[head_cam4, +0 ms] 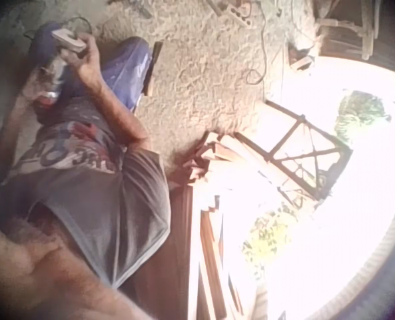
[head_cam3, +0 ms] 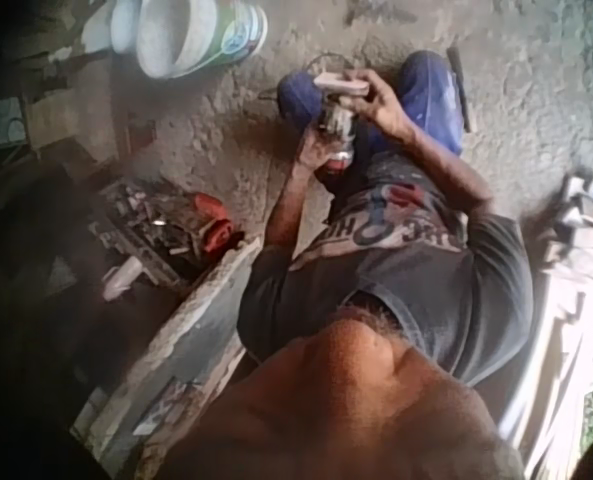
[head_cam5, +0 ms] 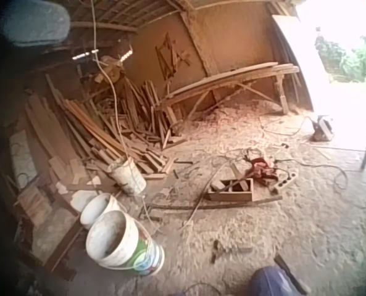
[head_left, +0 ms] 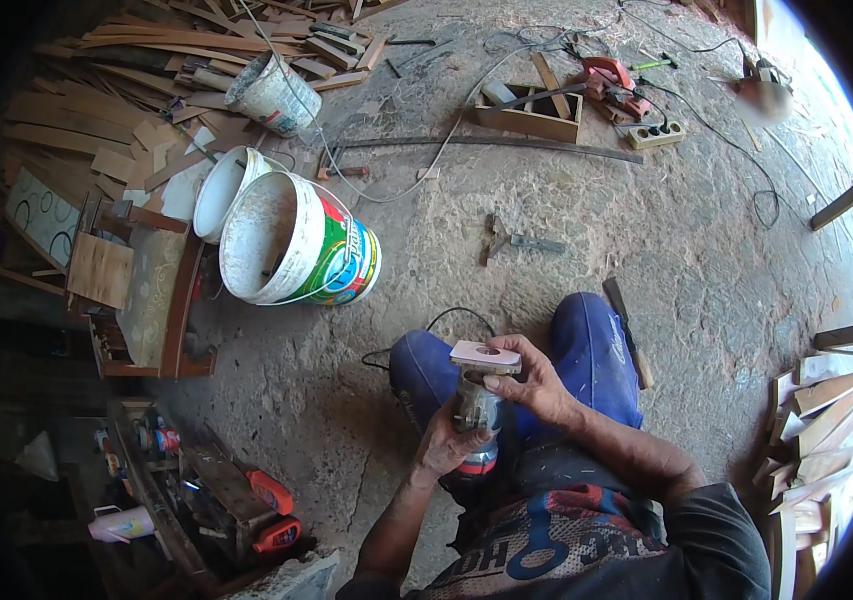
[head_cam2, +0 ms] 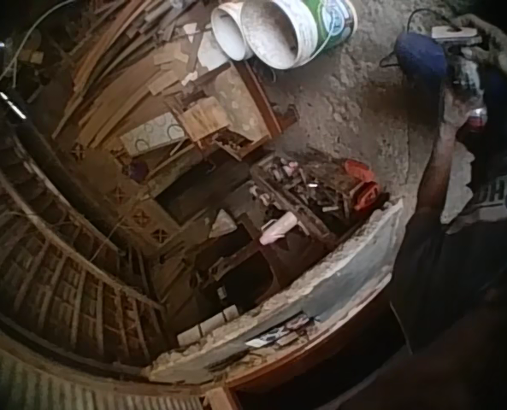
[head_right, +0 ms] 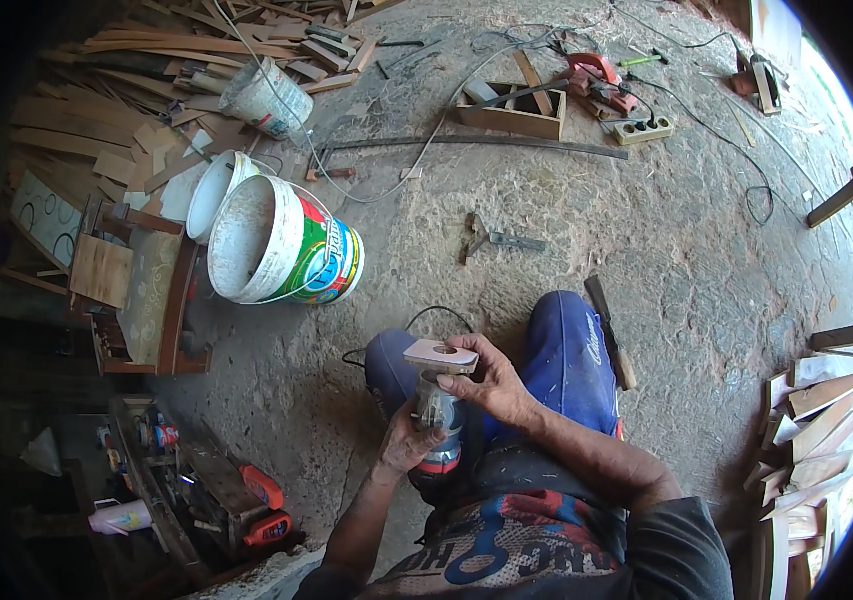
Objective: The person uses a chisel and mallet on a piece of wood, then attaches a baseplate to a handheld router with a screwdriver before using the tool on a wooden board.
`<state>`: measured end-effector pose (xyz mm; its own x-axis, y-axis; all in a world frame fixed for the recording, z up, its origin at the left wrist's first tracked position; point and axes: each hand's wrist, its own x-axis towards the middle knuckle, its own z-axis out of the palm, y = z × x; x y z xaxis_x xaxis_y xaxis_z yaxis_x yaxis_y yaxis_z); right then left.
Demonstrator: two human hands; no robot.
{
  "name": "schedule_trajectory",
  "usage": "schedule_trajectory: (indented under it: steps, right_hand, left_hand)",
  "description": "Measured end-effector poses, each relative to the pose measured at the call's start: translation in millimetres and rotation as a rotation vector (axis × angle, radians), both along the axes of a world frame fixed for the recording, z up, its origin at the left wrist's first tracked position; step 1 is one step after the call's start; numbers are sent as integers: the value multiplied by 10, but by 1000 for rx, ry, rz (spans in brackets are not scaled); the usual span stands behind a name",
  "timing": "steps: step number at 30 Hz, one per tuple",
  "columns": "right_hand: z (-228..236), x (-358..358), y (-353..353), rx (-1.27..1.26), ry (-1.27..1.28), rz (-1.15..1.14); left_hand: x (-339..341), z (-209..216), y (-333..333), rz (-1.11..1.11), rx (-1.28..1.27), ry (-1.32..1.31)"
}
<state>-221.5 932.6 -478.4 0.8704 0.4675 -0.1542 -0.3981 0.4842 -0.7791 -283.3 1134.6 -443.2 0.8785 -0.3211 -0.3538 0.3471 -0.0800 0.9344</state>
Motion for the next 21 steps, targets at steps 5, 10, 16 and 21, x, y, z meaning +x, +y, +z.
schedule_trajectory:
  steps: [5,10,16,21]
  right_hand:
    - [5,9,5,-9,-12,-8]
    - [18,30,1,-4,2,-4]
    - [2,29,0,28,33,5]
    - [11,44,0,7,2,-9]
  left_hand:
    - [3,-25,4,4,-8,-19]
    - [36,-51,18,-9,14,-16]
    - [38,-39,16,15,-6,58]
    - [52,-53,5,21,-19,30]
